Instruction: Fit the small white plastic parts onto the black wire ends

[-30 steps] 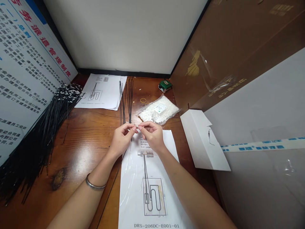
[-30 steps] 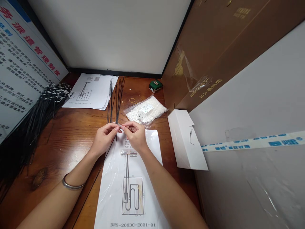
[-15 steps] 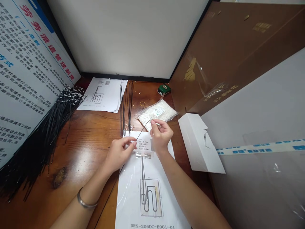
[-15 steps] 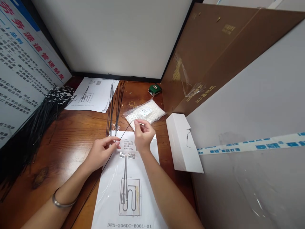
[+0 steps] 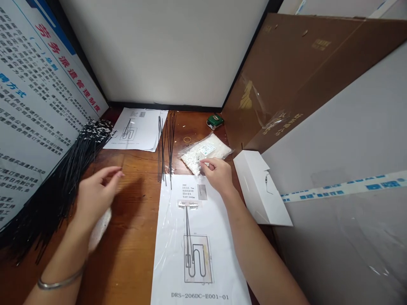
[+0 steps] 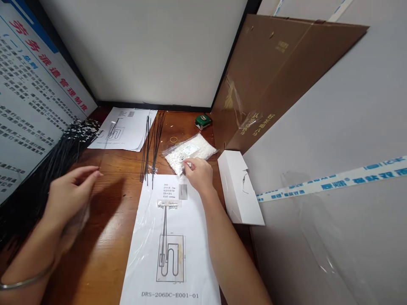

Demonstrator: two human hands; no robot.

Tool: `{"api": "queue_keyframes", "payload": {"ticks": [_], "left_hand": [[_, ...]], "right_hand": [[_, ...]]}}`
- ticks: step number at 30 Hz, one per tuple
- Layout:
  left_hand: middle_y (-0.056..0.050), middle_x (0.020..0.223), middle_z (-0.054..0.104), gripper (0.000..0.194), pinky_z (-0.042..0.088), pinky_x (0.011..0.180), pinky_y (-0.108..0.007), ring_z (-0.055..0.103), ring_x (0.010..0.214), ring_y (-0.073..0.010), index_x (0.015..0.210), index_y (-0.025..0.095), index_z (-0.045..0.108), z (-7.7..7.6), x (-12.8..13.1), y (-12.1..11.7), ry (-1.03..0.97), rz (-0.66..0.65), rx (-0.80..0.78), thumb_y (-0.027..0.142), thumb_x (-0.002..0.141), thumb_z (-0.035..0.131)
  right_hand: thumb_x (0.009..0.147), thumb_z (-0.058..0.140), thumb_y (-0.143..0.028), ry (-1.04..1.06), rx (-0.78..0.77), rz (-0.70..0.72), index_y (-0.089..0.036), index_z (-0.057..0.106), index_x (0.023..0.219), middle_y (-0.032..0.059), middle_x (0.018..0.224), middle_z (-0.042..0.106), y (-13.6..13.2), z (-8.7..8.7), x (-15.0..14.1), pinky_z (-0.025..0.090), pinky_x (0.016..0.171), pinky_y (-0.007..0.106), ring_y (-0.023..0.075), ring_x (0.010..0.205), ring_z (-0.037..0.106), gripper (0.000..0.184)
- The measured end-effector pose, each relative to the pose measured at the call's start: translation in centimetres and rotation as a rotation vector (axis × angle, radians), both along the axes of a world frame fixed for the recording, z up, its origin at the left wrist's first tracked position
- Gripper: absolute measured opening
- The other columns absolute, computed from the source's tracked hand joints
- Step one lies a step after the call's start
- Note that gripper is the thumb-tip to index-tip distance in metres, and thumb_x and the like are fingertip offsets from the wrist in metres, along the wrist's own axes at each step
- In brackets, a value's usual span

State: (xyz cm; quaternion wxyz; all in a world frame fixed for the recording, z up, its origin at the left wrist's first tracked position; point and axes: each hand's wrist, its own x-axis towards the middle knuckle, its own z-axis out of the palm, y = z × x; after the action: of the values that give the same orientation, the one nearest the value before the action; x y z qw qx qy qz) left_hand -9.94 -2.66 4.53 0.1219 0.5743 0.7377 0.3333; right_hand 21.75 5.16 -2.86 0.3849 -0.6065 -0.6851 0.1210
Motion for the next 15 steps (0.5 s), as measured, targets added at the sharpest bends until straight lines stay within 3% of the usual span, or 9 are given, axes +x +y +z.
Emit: {"api": "queue_keyframes", "payload": {"ticks": [4, 8, 10, 15], "left_hand": [[-0.001, 0.071, 0.066, 0.037, 0.046, 0.078, -0.04, 0.063, 0.078, -0.0258, 0.102, 0.021, 0.07, 1.5, -4.9, 4.0, 0.363, 0.189, 0.003, 0.044, 0.084, 0.049], [-0.003, 0.106, 0.067, 0.044, 0.043, 0.09, -0.045, 0.058, 0.106, -0.0315, 0.121, 0.019, 0.059, 1.4, -7.0, 6.8, 0.432, 0.195, 0.073, 0.036, 0.082, 0.048], [-0.006, 0.12, 0.062, 0.049, 0.043, 0.094, -0.043, 0.057, 0.11, -0.0302, 0.127, 0.016, 0.054, 0.9, -5.6, 7.3, 0.403, 0.127, 0.094, 0.033, 0.081, 0.05], [-0.008, 0.109, 0.07, 0.034, 0.047, 0.089, -0.033, 0.064, 0.098, -0.0235, 0.109, 0.015, 0.065, -1.4, 2.6, 6.7, 0.305, -0.191, -0.063, 0.031, 0.082, 0.054]], "right_hand": [[0.081, 0.056, -0.023, -0.195, -0.101, -0.064, -0.023, 0.075, 0.091, 0.0047, 0.077, 0.069, -0.1, 0.2, -0.7, 0.039, 0.067, 0.03, 0.021, 0.078, 0.059, 0.022], [0.083, 0.057, -0.032, -0.304, -0.172, -0.14, -0.025, 0.075, 0.098, 0.0079, 0.088, 0.072, -0.3, 0.7, -1.3, 0.04, 0.066, 0.031, 0.0248, 0.085, 0.062, 0.024], [0.084, 0.057, -0.035, -0.307, -0.22, -0.157, -0.026, 0.074, 0.101, 0.0086, 0.093, 0.073, -0.3, 1.0, -1.4, 0.04, 0.067, 0.032, 0.0262, 0.088, 0.063, 0.026], [0.084, 0.057, -0.036, -0.248, -0.304, -0.201, -0.027, 0.075, 0.099, 0.0083, 0.094, 0.075, -0.2, 1.1, -1.5, 0.04, 0.066, 0.034, 0.0279, 0.087, 0.065, 0.026]]}}
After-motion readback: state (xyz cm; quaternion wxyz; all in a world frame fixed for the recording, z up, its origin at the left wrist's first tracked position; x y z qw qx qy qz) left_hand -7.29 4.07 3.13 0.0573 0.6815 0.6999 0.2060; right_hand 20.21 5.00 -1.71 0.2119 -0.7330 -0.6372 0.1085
